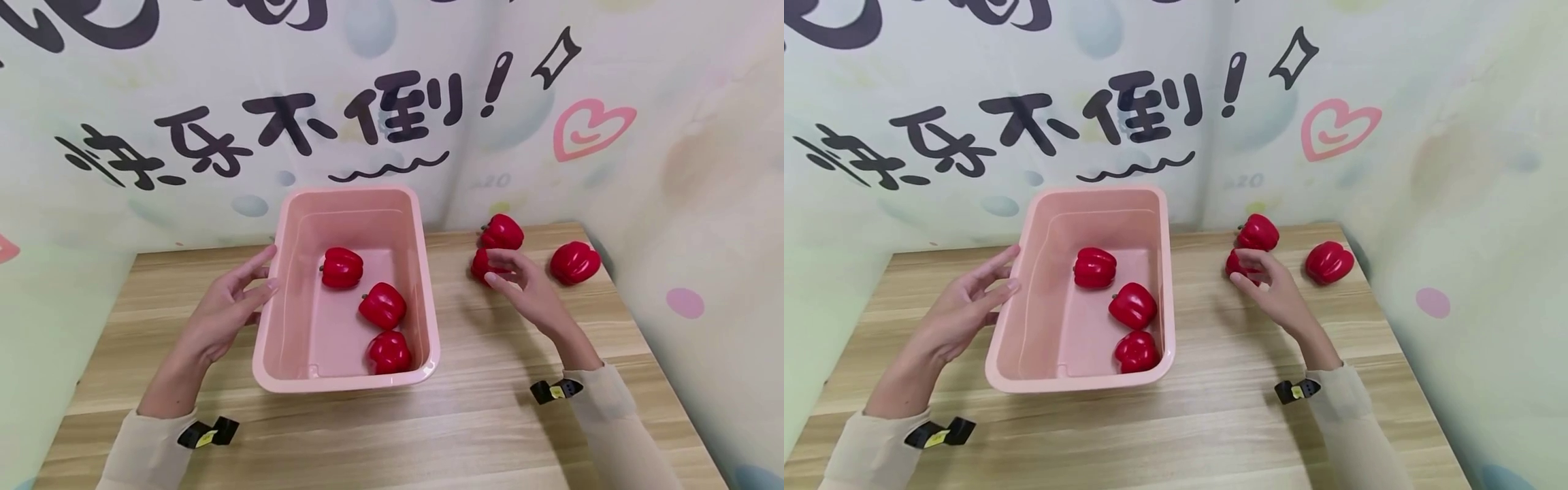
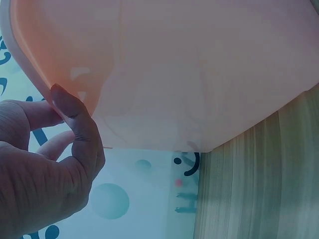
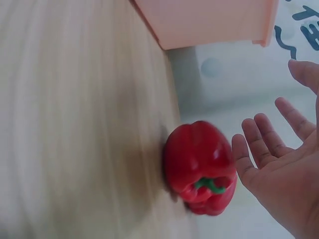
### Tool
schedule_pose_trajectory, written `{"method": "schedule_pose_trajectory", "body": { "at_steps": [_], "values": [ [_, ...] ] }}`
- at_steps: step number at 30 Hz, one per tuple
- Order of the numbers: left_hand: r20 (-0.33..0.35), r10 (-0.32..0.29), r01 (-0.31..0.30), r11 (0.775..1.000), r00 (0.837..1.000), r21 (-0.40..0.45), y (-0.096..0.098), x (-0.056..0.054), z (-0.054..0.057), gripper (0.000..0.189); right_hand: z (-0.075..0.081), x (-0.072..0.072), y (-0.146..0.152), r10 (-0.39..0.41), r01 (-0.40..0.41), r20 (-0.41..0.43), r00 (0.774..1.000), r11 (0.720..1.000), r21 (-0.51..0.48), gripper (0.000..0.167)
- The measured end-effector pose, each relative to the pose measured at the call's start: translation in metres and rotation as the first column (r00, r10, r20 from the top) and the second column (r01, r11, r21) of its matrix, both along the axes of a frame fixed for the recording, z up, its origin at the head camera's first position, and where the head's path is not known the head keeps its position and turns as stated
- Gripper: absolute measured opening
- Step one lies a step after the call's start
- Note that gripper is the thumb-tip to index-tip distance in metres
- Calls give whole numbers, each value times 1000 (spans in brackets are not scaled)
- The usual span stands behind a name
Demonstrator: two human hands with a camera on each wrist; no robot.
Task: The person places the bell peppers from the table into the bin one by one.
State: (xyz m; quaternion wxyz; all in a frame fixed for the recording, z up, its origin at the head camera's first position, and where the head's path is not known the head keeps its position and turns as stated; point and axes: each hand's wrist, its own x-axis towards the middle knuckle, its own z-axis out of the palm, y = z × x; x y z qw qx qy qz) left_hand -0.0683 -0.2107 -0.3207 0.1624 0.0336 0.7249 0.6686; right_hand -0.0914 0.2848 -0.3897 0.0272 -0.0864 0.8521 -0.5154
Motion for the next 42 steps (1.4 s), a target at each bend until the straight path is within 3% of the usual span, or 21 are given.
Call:
{"method": "schedule_pose_trajectory", "body": {
  "at_steps": [15,27,34,42],
  "values": [
    [7,1,-1,1000,1000,15,-1,1,-1,71,-25,31,25,-93,92,-5,996,994,-62,46],
    [6,5,-5,1000,1000,9,-2,2,-4,70,-51,52,39,-145,145,-2,989,989,-4,50],
    [6,2,-2,1000,1000,27,-1,0,-4,71,-61,56,42,-158,158,13,987,987,-1,50],
    [10,-1,1,999,1000,47,1,0,-3,71,-60,55,39,-193,191,34,981,981,46,60]
  ]
}}
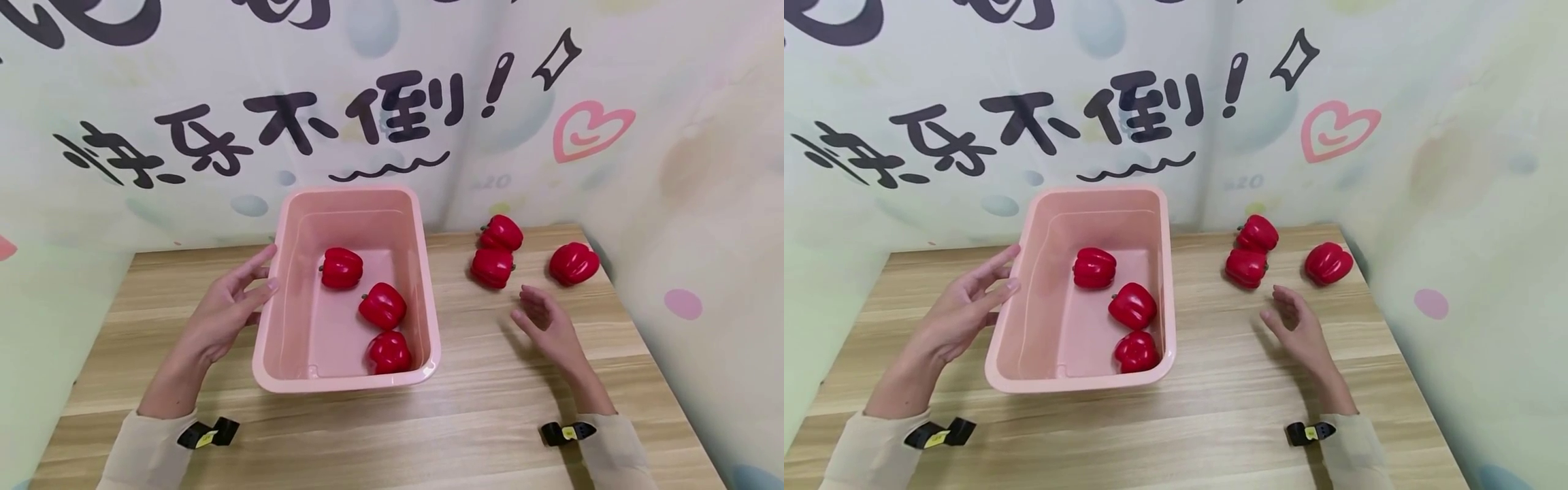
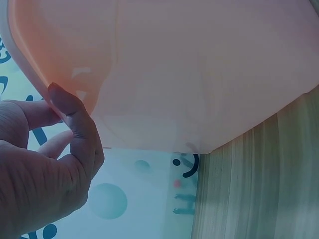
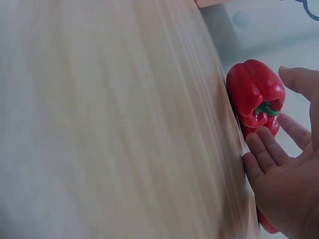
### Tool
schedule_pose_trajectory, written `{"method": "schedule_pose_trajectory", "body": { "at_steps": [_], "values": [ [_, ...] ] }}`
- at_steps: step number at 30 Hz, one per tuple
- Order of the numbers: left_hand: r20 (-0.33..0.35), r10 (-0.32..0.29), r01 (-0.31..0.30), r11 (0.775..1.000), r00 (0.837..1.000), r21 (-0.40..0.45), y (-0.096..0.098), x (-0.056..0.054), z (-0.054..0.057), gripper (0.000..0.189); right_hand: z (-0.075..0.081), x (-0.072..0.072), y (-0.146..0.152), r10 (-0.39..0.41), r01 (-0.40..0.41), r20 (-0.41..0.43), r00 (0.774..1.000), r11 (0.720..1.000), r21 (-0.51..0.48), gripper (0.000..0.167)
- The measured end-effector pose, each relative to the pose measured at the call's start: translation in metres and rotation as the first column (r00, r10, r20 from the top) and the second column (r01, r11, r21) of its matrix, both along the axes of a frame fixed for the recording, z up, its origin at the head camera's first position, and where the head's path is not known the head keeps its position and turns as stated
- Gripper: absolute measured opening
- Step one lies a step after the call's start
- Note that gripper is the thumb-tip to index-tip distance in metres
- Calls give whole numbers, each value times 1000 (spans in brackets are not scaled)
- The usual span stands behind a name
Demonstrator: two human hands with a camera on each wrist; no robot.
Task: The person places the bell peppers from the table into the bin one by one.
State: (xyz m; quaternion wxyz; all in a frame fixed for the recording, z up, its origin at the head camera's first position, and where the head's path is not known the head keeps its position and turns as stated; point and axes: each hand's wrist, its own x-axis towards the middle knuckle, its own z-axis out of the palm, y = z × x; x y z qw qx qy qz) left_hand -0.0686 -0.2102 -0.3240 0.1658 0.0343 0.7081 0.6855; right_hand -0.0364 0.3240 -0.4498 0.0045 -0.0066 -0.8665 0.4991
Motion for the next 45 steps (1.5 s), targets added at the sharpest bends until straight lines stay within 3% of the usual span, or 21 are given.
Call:
{"method": "schedule_pose_trajectory", "body": {
  "at_steps": [13,27,45],
  "values": [
    [-3,4,-4,1000,1000,-13,-2,0,2,70,-2,-14,-7,-9,9,46,999,1000,14,79],
    [-5,4,-4,1000,1000,21,-3,0,1,70,-10,-41,-13,-3,3,19,1000,1000,15,89],
    [-1,-9,9,1000,1000,27,-2,-1,0,70,-10,-76,-40,-134,137,61,989,989,-48,92]
  ]
}}
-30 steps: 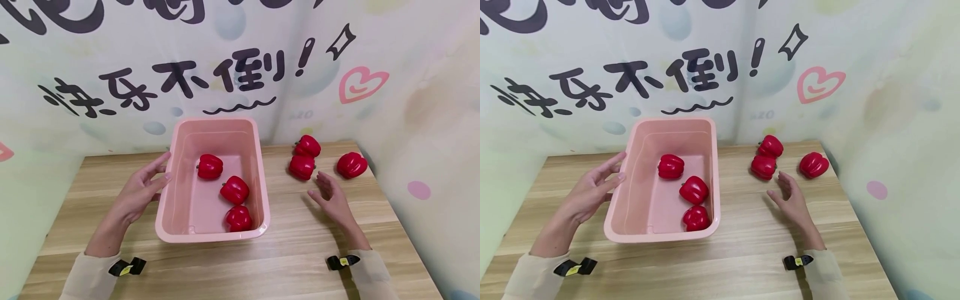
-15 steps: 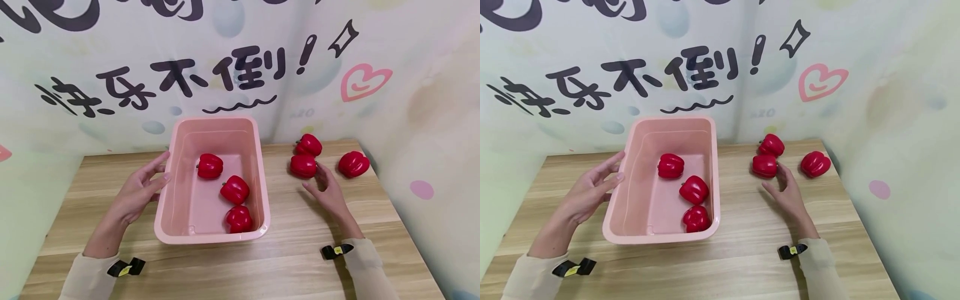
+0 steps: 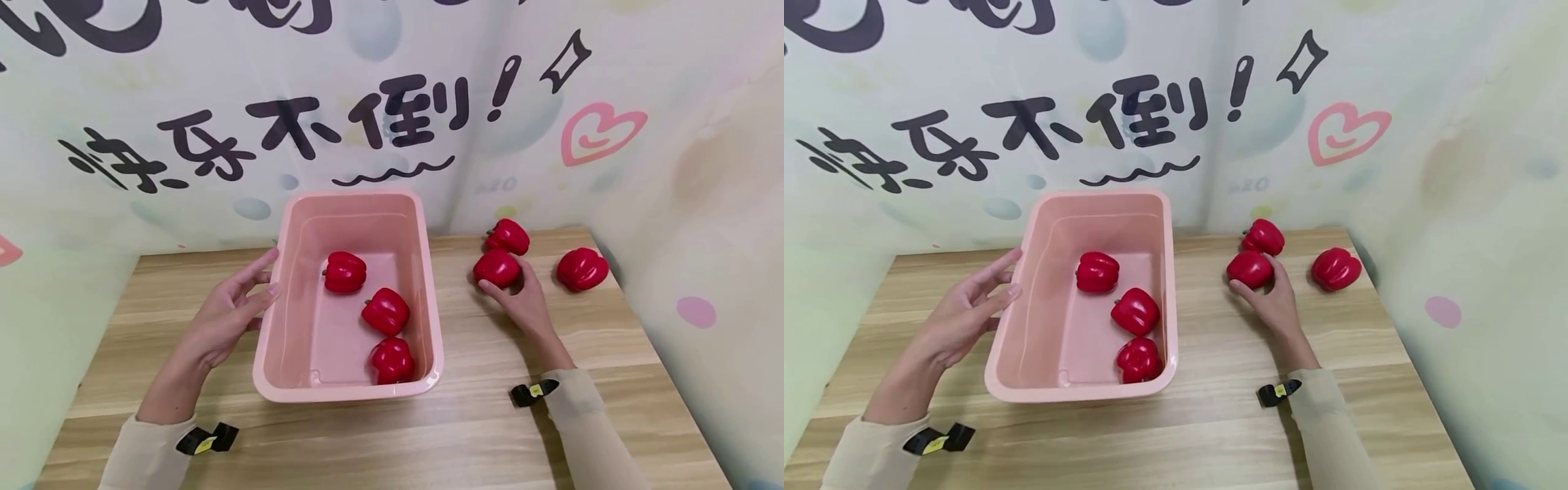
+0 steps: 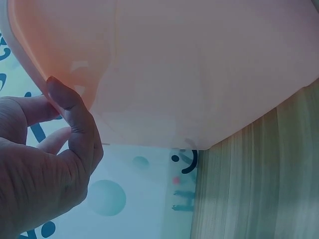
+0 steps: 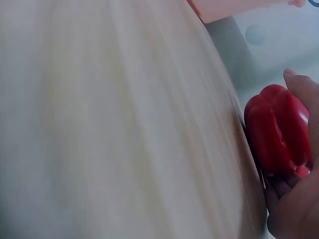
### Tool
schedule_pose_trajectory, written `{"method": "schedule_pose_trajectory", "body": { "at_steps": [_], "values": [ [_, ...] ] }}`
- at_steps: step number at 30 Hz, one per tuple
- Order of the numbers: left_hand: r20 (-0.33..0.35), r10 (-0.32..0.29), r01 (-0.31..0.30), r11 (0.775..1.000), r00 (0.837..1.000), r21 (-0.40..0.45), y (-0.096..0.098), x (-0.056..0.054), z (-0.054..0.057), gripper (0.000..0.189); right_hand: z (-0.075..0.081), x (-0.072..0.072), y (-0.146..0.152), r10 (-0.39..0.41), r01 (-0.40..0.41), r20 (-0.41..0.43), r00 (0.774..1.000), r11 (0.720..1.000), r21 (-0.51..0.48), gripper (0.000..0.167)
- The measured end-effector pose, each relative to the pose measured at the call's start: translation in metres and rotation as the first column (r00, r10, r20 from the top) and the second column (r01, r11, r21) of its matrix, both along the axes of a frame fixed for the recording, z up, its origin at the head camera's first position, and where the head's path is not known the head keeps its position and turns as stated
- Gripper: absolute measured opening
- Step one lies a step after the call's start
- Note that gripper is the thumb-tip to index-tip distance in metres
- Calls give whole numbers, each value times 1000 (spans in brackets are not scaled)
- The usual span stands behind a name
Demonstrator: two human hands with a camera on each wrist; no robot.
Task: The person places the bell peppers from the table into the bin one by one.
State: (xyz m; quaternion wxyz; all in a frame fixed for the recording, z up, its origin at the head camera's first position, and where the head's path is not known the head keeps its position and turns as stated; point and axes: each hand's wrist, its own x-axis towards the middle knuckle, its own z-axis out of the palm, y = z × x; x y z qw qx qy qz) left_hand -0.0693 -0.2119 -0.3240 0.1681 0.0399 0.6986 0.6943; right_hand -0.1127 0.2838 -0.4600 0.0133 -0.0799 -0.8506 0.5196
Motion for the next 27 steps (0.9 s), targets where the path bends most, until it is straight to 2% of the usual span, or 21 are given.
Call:
{"method": "schedule_pose_trajectory", "body": {
  "at_steps": [9,18,27],
  "values": [
    [3,2,-2,1000,1000,11,0,0,-2,70,-6,-13,-14,-38,38,-9,999,999,-4,107],
    [0,6,-6,1000,1000,20,-1,-1,-2,70,-3,-26,-32,-136,135,-10,991,989,-66,95],
    [11,19,-19,1000,1000,-1,1,1,1,70,-3,-30,-41,-119,112,-61,991,988,-104,85]
  ]
}}
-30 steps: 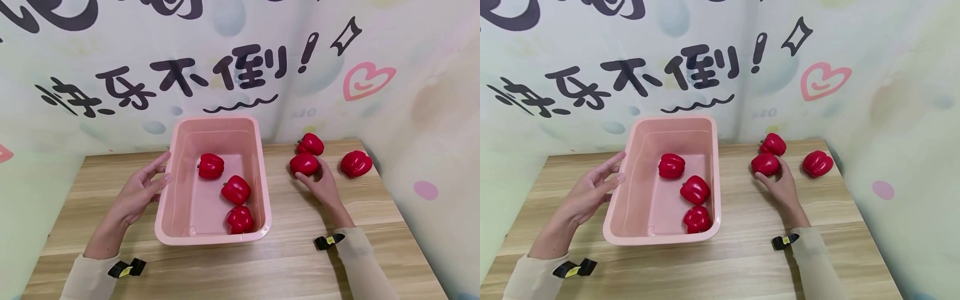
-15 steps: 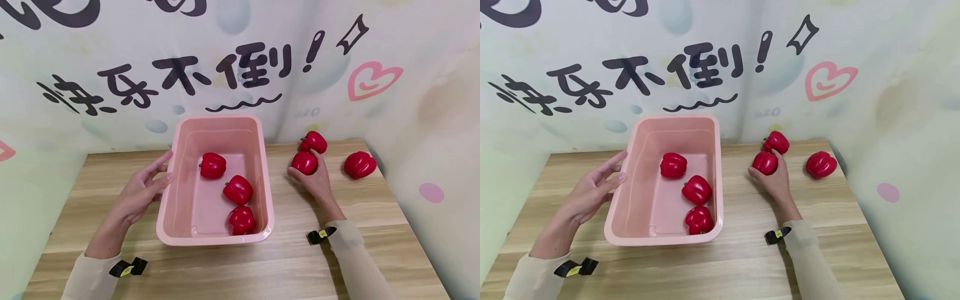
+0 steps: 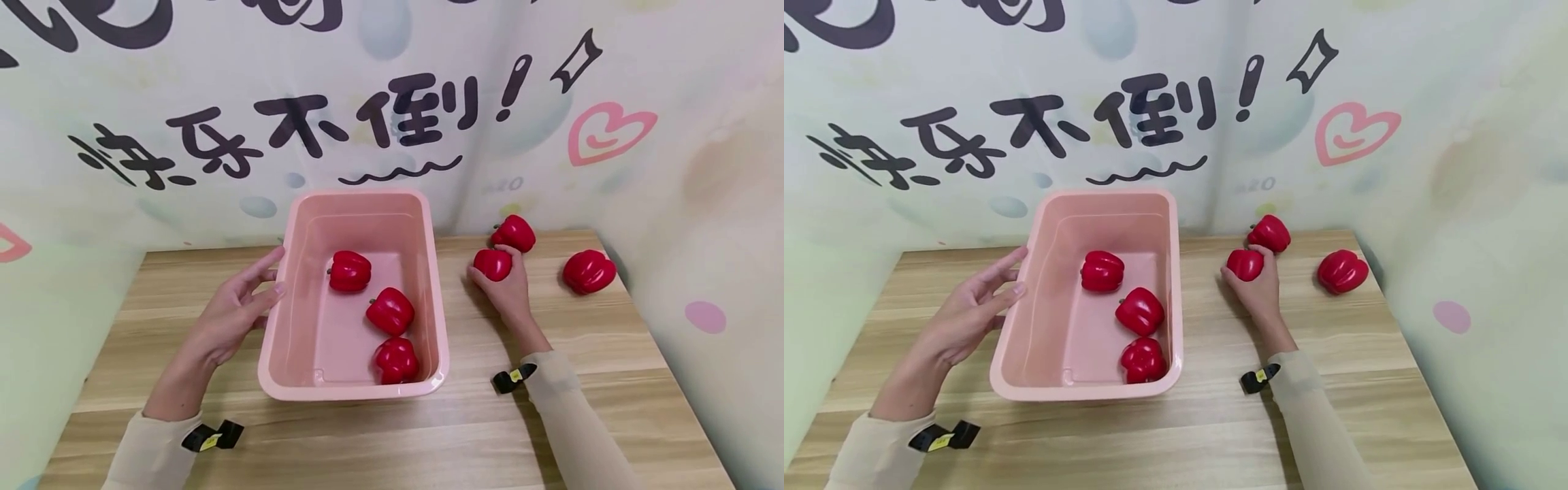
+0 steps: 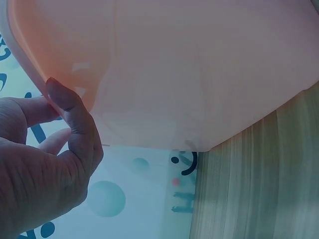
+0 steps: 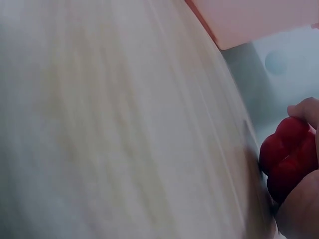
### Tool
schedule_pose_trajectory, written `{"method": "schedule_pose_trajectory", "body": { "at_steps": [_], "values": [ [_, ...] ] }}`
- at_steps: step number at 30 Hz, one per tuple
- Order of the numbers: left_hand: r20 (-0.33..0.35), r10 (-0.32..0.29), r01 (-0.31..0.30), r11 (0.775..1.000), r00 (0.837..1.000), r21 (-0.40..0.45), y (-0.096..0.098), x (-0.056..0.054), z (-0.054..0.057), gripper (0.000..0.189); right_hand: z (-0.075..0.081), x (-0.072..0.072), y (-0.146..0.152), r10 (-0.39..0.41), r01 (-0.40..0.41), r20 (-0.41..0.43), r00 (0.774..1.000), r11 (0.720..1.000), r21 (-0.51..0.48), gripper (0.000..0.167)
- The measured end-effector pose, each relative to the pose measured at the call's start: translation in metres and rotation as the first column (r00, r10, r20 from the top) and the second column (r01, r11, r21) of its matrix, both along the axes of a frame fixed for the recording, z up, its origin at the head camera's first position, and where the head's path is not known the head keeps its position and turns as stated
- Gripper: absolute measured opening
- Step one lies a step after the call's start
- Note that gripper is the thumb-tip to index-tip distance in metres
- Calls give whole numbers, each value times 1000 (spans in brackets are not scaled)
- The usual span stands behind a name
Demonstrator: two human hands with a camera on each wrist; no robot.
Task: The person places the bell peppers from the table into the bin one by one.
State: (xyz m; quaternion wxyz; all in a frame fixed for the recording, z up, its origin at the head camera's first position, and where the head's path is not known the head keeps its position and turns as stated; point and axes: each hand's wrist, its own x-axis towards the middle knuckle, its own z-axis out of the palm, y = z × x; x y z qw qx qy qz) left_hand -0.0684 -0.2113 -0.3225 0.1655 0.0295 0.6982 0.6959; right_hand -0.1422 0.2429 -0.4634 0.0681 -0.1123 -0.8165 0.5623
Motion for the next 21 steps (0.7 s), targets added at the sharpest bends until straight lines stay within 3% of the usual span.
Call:
{"method": "schedule_pose_trajectory", "body": {
  "at_steps": [6,13,16,21],
  "values": [
    [-8,-8,8,1000,1000,1,1,-1,-1,71,-1,3,1,41,-40,-61,997,999,9,77],
    [-14,-6,6,1000,1000,18,-1,-1,-1,71,-4,5,-1,114,-114,0,993,993,-10,100],
    [-13,-5,5,1000,1000,17,0,-1,-2,70,-4,6,-1,133,-133,5,991,991,19,99],
    [-6,-6,6,1000,1000,9,0,-1,-2,70,-3,8,2,111,-112,-35,993,994,-17,96]
  ]
}}
